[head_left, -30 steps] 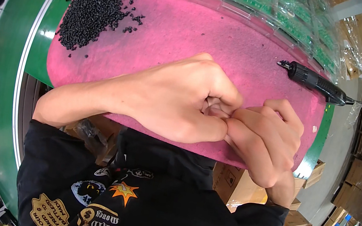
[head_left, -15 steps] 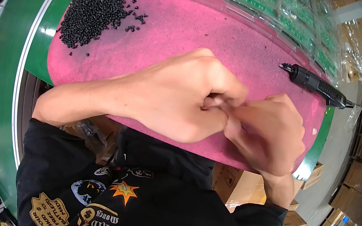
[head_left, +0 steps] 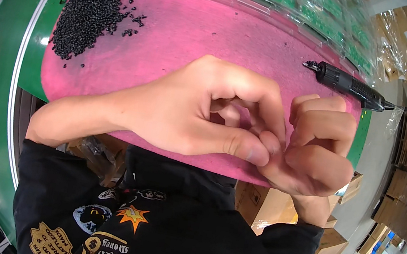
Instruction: Install a circuit board into a plastic housing component and secure it with screws using an electric screwdriver.
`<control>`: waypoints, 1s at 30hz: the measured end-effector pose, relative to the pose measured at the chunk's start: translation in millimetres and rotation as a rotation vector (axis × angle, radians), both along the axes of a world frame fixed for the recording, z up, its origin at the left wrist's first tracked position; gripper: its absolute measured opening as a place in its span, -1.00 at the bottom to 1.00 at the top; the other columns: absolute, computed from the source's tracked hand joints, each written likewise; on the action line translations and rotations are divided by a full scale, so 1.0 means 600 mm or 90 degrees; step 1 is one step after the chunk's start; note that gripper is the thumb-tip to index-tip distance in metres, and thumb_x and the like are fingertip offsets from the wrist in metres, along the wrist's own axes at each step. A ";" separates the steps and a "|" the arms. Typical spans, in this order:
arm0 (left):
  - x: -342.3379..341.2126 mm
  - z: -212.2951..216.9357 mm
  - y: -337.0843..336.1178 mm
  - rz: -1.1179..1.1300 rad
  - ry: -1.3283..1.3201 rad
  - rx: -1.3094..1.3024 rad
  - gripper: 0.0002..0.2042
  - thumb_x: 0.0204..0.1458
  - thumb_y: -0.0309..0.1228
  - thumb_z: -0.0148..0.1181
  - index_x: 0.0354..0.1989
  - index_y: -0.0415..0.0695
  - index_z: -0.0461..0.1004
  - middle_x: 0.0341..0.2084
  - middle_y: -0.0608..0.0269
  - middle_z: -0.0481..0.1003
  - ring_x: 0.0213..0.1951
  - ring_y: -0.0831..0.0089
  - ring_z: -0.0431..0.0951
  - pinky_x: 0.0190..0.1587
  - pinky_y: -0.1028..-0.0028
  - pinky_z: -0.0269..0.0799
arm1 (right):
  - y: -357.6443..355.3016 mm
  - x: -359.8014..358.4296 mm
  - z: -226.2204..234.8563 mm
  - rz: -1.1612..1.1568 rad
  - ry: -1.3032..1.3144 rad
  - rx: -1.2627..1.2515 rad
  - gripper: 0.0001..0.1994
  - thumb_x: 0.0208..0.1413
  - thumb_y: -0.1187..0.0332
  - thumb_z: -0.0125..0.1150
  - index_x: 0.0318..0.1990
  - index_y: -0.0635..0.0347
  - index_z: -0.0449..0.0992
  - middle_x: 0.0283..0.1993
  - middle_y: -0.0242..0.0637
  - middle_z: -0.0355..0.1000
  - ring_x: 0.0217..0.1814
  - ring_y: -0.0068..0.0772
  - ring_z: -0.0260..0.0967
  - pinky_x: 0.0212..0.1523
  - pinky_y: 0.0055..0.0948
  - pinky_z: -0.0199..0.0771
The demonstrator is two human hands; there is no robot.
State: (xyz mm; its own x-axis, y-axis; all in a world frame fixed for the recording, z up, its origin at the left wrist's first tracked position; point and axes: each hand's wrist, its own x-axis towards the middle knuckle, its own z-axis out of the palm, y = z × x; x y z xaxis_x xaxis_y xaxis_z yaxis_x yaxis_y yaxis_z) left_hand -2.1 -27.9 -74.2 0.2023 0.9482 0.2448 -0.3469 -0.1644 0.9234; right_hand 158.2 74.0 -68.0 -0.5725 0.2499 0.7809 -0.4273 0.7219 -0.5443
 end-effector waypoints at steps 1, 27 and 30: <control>0.002 0.001 -0.003 0.007 -0.009 0.002 -0.75 -0.03 -0.58 0.32 -0.20 -0.41 0.45 -0.25 0.05 0.46 -0.29 0.45 0.51 -0.27 0.56 0.47 | -0.003 -0.003 -0.001 0.001 0.001 -0.001 -0.69 -0.37 0.57 0.49 -0.51 0.05 0.42 -0.34 -0.35 0.29 -0.44 -0.44 0.17 -0.53 -0.55 0.16; -0.002 0.008 -0.002 0.082 0.145 0.092 -0.78 -0.20 -0.55 0.45 -0.47 -0.31 0.47 -0.50 0.13 0.48 -0.49 0.44 0.48 -0.54 0.52 0.35 | -0.007 -0.017 -0.008 0.031 0.051 0.007 -0.75 -0.27 0.47 0.49 -0.47 0.10 0.46 -0.40 -0.35 0.38 -0.47 -0.42 0.20 -0.47 -0.50 0.21; -0.001 0.004 -0.001 0.085 0.155 0.126 -0.78 -0.20 -0.54 0.45 -0.47 -0.32 0.47 -0.50 0.13 0.47 -0.50 0.46 0.47 -0.55 0.52 0.33 | -0.009 -0.023 -0.014 0.029 0.091 -0.002 -0.74 -0.27 0.48 0.49 -0.50 0.10 0.43 -0.41 -0.35 0.38 -0.48 -0.42 0.20 -0.48 -0.50 0.21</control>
State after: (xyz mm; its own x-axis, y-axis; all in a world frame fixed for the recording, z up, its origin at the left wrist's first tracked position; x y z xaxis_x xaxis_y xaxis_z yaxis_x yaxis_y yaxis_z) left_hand -2.9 -28.5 -71.6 0.1553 0.9089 0.3870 -0.0838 -0.3782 0.9219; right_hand 144.5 68.7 -76.5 -0.4661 0.2290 0.8546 -0.5328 0.6985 -0.4778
